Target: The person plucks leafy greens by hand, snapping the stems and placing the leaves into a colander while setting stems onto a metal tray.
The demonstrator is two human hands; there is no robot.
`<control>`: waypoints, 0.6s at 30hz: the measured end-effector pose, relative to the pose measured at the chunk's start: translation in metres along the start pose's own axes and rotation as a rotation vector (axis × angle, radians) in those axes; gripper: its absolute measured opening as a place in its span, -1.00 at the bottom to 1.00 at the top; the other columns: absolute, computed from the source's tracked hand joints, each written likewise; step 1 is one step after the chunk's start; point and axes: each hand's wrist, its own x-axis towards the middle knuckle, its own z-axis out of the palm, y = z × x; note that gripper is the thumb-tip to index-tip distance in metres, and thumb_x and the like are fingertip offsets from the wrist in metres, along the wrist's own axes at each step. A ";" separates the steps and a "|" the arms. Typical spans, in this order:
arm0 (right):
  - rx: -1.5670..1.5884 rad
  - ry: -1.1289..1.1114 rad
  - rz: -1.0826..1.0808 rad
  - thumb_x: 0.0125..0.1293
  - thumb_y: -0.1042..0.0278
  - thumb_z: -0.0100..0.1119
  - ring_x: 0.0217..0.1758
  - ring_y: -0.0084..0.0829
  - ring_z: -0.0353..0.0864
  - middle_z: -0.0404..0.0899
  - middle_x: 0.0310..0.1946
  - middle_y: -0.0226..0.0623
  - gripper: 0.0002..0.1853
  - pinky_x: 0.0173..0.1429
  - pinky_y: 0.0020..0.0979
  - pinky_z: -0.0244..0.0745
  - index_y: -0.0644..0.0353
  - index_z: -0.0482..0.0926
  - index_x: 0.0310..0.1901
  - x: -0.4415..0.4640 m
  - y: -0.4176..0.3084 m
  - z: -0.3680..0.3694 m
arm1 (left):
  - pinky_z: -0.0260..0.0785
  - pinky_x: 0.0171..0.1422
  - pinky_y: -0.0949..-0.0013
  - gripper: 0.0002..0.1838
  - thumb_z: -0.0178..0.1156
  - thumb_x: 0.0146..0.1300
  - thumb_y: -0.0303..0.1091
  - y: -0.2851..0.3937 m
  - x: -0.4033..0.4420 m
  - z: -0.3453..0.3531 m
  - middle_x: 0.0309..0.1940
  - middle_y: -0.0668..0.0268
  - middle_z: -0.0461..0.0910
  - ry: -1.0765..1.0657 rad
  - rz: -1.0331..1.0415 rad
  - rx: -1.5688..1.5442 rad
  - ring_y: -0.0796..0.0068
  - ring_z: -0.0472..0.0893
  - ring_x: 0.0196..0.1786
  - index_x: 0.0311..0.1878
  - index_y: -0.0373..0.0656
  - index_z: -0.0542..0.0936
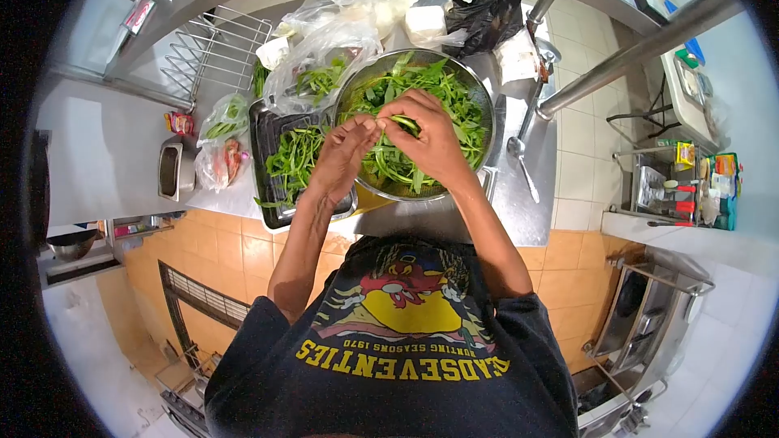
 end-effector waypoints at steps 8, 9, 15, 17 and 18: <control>0.039 0.048 0.088 0.26 0.54 0.30 -0.19 -0.43 0.57 0.62 -0.33 -0.33 -0.90 -0.04 -0.43 0.42 0.27 0.68 -0.19 0.000 -0.005 -0.016 | 0.35 0.04 0.46 -0.77 0.25 0.39 -0.20 0.009 -0.015 -0.038 -0.19 0.46 0.61 0.228 0.178 0.178 0.62 0.52 -0.15 -0.06 -0.15 0.64; 0.015 0.029 0.102 0.25 0.52 0.31 -0.19 -0.44 0.57 0.62 -0.33 -0.33 -0.89 -0.04 -0.43 0.42 0.26 0.69 -0.18 0.001 -0.005 -0.022 | 0.37 0.02 0.43 -0.75 0.26 0.38 -0.19 0.016 -0.016 -0.047 -0.17 0.44 0.63 0.291 0.216 0.292 0.62 0.54 -0.13 -0.06 -0.17 0.66; -0.021 -0.024 0.189 0.31 0.46 0.28 -0.22 -0.51 0.55 0.62 -0.33 -0.33 -0.77 -0.07 -0.47 0.42 0.19 0.71 -0.01 0.001 -0.004 -0.039 | 0.42 0.13 0.25 -0.73 0.31 0.31 -0.26 0.037 -0.032 -0.108 -0.07 0.27 0.69 0.498 0.411 1.231 0.31 0.64 -0.03 0.00 -0.17 0.69; 0.002 -0.012 0.255 0.35 0.44 0.24 -0.21 -0.55 0.55 0.62 -0.32 -0.35 -0.75 -0.06 -0.49 0.43 0.19 0.69 0.04 0.005 -0.004 -0.039 | 0.41 0.19 0.21 -0.74 0.32 0.26 -0.34 0.033 -0.033 -0.105 -0.06 0.15 0.68 0.570 0.525 1.528 0.09 0.63 0.03 0.01 -0.11 0.69; 0.076 0.006 0.286 0.37 0.43 0.22 -0.19 -0.56 0.57 0.64 -0.30 -0.35 -0.75 -0.03 -0.50 0.44 0.21 0.68 0.06 0.006 -0.003 -0.039 | 0.41 0.19 0.22 -0.74 0.32 0.27 -0.33 0.030 -0.030 -0.099 -0.05 0.15 0.68 0.543 0.524 1.413 0.11 0.63 0.03 0.01 -0.11 0.69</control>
